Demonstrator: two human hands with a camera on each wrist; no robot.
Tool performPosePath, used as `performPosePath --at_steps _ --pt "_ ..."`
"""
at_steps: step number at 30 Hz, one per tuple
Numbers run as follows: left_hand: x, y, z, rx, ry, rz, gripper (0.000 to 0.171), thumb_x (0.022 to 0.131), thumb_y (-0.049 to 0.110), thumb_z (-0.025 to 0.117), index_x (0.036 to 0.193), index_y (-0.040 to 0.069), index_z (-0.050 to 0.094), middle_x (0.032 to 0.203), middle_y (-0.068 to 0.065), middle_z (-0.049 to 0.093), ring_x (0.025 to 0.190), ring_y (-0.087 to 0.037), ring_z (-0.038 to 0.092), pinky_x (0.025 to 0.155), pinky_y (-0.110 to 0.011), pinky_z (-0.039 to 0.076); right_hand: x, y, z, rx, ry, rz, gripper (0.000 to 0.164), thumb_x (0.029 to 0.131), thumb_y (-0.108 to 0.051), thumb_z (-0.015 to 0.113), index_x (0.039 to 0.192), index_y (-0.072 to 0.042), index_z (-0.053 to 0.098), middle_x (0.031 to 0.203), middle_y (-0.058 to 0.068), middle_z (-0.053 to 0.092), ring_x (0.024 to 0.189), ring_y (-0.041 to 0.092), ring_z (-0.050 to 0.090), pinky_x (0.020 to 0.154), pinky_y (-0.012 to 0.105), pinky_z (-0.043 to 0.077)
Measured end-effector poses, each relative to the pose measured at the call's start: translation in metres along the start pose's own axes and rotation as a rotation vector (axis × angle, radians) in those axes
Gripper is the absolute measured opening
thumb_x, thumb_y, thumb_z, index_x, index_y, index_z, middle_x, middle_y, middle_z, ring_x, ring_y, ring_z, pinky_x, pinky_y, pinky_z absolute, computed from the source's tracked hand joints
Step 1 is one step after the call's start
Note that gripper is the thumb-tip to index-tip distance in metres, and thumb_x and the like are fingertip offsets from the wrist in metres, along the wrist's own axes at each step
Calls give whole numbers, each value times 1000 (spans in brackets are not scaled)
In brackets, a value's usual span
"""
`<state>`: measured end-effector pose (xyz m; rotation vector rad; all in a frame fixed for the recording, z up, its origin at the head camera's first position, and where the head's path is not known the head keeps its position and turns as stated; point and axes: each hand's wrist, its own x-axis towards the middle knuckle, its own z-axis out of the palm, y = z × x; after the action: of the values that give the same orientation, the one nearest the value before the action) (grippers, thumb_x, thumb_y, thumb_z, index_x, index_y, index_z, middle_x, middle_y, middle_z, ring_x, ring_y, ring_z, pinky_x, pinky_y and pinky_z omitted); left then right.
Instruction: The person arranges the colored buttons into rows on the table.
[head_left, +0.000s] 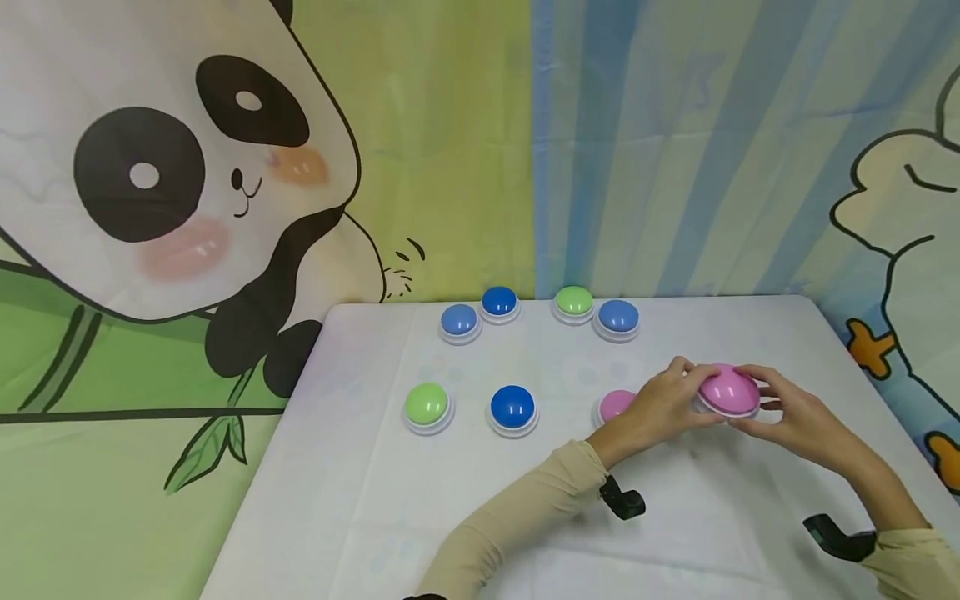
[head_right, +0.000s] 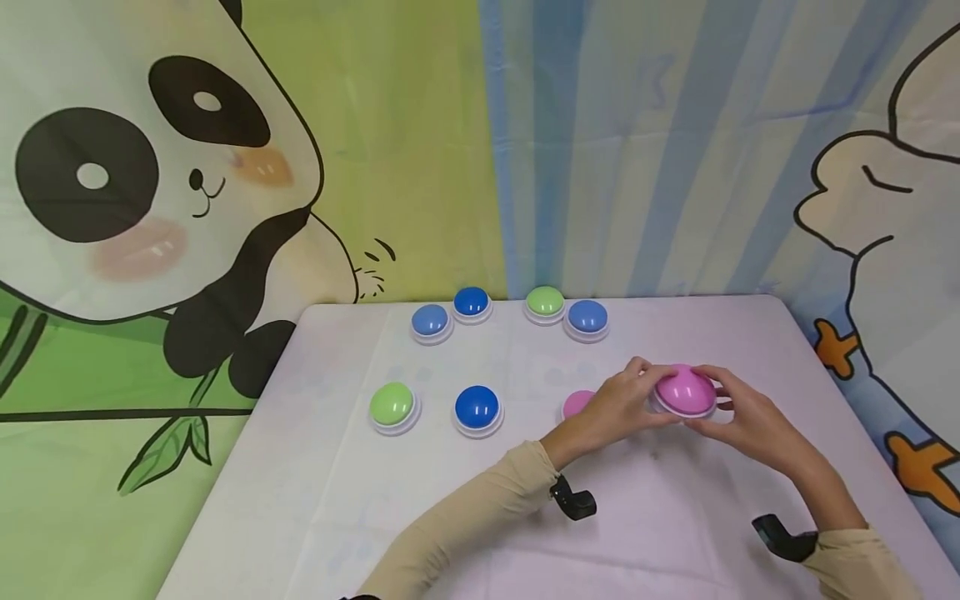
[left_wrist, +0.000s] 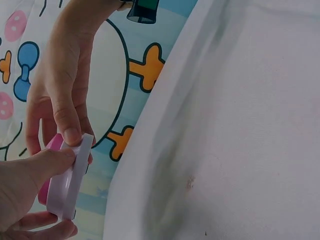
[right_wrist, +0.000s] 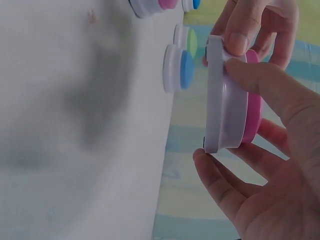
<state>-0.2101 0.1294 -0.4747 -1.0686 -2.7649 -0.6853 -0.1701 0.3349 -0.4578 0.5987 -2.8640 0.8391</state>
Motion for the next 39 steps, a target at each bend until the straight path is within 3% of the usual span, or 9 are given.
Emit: performPosePath --at_steps 4,12,19,25,33,39 --pt "6 7 9 -20 -9 -4 72 82 48 72 143 23 45 117 1 53 90 1 55 83 -5 45 -6 7 -2 11 -3 22 79 70 -10 86 133 6 41 126 29 52 96 47 56 68 50 58" --pt "9 11 24 -17 -20 -15 71 82 47 73 143 22 45 116 1 53 86 0 55 76 -6 44 -11 22 6 -11 -23 -3 78 70 -8 85 133 7 42 125 26 54 97 41 57 68 38 60" --pt "12 15 42 1 -58 -66 72 80 47 75 141 24 46 111 4 52 81 1 52 72 -7 42 -14 35 14 20 -62 8 80 70 -7 84 134 10 39 126 31 51 100 47 55 73 50 57" --pt "12 15 57 45 -60 -80 71 81 49 74 140 23 46 108 4 53 80 0 53 71 -7 43 -17 41 22 30 -110 46 81 71 -7 83 135 11 37 129 33 49 104 51 56 76 54 55" --pt "5 11 62 71 -62 -78 69 79 50 75 137 22 49 106 3 54 81 -1 54 68 -8 43 -17 42 31 43 -162 75 81 73 -10 83 136 11 36 131 37 46 107 57 55 79 55 54" --pt "4 12 64 89 -64 -66 69 78 51 77 135 23 50 104 3 55 80 -2 55 65 -9 42 -21 43 32 44 -157 78 81 72 -10 83 135 11 36 131 36 47 109 55 54 81 57 53"
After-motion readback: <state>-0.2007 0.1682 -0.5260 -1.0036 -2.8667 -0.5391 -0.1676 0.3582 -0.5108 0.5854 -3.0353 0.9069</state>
